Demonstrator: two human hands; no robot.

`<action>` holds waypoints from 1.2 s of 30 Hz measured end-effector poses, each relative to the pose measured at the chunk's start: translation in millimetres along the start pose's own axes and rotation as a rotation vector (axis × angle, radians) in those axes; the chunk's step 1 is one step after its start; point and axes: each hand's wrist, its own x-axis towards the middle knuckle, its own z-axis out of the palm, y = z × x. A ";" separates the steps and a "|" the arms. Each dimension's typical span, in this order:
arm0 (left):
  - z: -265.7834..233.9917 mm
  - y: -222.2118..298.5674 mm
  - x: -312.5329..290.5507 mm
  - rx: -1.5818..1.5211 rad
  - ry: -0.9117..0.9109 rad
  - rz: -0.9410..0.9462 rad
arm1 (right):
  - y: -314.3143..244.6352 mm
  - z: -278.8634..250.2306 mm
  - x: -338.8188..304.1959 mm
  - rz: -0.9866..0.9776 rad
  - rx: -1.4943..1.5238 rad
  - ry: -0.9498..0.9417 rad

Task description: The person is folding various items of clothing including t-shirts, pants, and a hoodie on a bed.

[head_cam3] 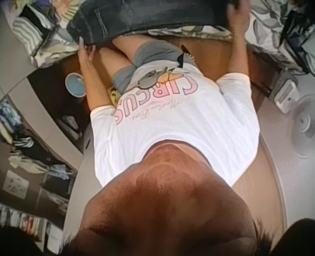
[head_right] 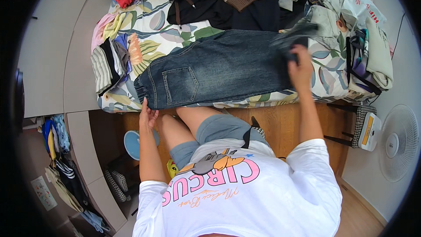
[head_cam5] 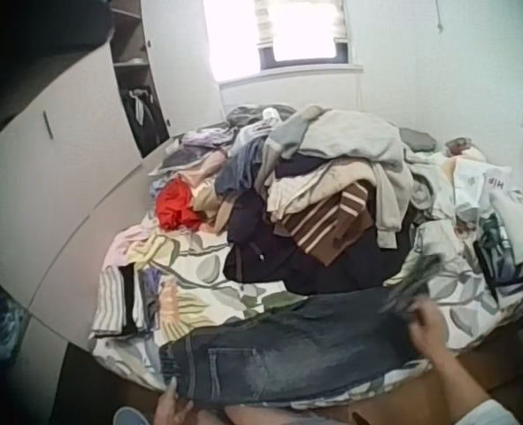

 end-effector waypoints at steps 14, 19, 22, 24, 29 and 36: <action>53.3 17.7 -14.7 -0.358 -0.053 0.129 | 49.5 12.8 -35.2 0.370 0.119 -0.199; 175.7 40.9 -123.0 0.491 0.048 1.027 | 111.0 24.8 -68.9 0.803 0.442 -0.104; 214.2 5.6 -150.3 1.114 -0.243 1.199 | 100.0 23.6 -60.3 0.940 0.475 -0.195; 233.7 -18.4 -156.7 1.502 -0.461 1.041 | 87.1 23.7 -52.9 0.961 0.530 -0.208; 221.5 -39.7 -119.9 1.031 -0.440 1.101 | 95.0 20.9 -49.9 0.978 0.576 -0.284; 176.4 -27.8 -48.5 0.508 -0.263 0.195 | 50.6 5.0 -4.1 1.090 0.775 -0.469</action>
